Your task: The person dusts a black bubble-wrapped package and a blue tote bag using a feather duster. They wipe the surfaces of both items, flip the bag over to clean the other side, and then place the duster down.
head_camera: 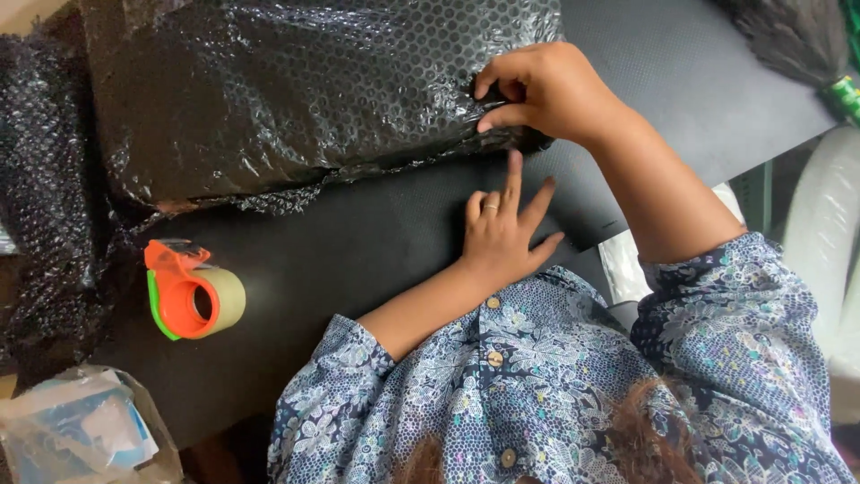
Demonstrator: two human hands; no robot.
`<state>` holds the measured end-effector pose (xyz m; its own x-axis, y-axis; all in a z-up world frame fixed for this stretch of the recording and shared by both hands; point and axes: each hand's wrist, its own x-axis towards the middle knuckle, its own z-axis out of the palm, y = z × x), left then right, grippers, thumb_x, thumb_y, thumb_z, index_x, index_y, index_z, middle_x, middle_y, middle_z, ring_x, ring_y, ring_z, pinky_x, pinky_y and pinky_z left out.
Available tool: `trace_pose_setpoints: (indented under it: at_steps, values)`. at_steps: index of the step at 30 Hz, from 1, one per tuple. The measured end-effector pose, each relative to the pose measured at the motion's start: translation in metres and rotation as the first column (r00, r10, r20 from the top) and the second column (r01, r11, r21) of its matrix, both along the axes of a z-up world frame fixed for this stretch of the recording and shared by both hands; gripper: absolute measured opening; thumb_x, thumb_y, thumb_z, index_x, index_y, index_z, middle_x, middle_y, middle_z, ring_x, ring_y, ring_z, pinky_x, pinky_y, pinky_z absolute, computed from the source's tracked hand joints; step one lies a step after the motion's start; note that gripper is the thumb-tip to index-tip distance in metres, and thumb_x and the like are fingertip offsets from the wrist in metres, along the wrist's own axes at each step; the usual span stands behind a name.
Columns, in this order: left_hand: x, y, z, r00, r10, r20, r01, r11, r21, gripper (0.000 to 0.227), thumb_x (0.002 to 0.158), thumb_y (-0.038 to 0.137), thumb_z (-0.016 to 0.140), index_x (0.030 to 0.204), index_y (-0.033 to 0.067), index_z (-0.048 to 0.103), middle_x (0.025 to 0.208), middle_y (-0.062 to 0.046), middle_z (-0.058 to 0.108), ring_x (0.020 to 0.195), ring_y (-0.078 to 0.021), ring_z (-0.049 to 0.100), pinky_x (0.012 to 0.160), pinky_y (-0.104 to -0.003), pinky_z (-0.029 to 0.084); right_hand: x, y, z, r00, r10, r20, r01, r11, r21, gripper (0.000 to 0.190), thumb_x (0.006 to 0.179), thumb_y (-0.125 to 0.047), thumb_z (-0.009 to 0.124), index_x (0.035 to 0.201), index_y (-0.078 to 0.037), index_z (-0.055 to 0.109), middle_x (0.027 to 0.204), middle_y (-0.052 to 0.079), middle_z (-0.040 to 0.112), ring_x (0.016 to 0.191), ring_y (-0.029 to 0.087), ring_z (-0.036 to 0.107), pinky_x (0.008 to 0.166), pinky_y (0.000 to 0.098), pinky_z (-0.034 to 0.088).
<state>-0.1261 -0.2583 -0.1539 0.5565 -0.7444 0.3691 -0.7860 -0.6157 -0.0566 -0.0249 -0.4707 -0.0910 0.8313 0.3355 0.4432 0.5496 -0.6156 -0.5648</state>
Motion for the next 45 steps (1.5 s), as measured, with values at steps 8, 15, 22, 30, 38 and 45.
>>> trace_pose_setpoints:
  at_steps: [8,15,22,30,38,45]
  values:
    - [0.032,-0.011,-0.008,0.993,0.014,-0.117,-0.021,0.998,-0.059,0.069,0.09,0.065,0.062,0.143,0.0205,0.06,0.16,-0.023,0.038,0.092,-0.0367,0.062,0.094,-0.05,0.044,-0.015,-0.01,0.032,0.983,0.109,-0.151,-0.093,0.989,0.111,0.047,0.085,-0.031,0.091,0.122,-0.01,0.071,0.082,0.004,0.057,0.074,0.017,0.055,0.071,0.0314,0.044]
    - [0.035,-0.001,-0.003,0.971,0.008,-0.238,-0.029,0.996,-0.084,0.06,0.093,0.061,0.06,0.136,0.0202,0.067,0.165,-0.013,0.034,0.098,-0.0363,0.066,0.106,-0.054,0.041,-0.03,-0.006,0.024,0.999,0.035,0.031,-0.038,0.996,0.084,0.041,0.093,-0.021,0.088,0.125,-0.003,0.068,0.092,0.01,0.06,0.09,0.029,0.058,0.082,0.0415,0.046]
    - [0.023,0.024,0.024,0.975,0.054,-0.214,-0.045,0.998,0.044,0.068,0.091,0.052,0.072,0.151,0.027,0.053,0.17,-0.012,0.022,0.105,-0.03,0.066,0.114,-0.057,0.039,-0.032,0.002,0.01,0.996,-0.087,-0.028,0.091,0.976,0.196,0.03,0.095,-0.018,0.09,0.117,-0.009,0.072,0.091,0.007,0.059,0.089,0.023,0.055,0.074,0.0352,0.046]
    - [0.068,0.097,0.075,0.938,-0.169,-0.302,0.045,0.925,-0.378,0.02,0.093,0.02,0.077,0.112,0.0133,0.079,0.132,-0.006,0.07,0.107,-0.0242,0.073,0.095,-0.04,0.053,-0.04,0.014,-0.011,0.954,-0.253,0.162,0.258,0.966,-0.007,0.085,0.081,-0.035,0.1,0.146,-0.009,0.053,0.103,0.005,0.06,0.091,0.031,0.055,0.083,0.0443,0.038]
    - [0.147,0.269,0.168,0.946,0.287,0.15,-0.168,0.831,-0.531,0.015,0.102,-0.002,0.064,0.117,-0.0068,0.066,0.118,-0.023,0.065,0.108,-0.0419,0.061,0.098,-0.051,0.046,-0.045,0.024,-0.033,0.865,-0.341,0.368,0.309,0.94,0.145,0.077,0.09,-0.052,0.087,0.143,-0.007,0.054,0.124,0.017,0.053,0.112,0.036,0.052,0.102,0.0493,0.039]
    - [0.231,0.373,0.121,0.655,0.517,-0.551,-0.747,0.554,-0.368,0.065,0.112,0.049,0.04,0.157,0.0049,0.023,0.163,-0.022,0.035,0.148,-0.0363,0.039,0.119,-0.043,0.03,-0.046,0.017,-0.046,0.917,-0.378,0.127,0.299,0.862,0.409,0.067,0.076,-0.044,0.091,0.127,-0.009,0.065,0.149,0.019,0.036,0.146,0.042,0.04,0.126,0.059,0.036]
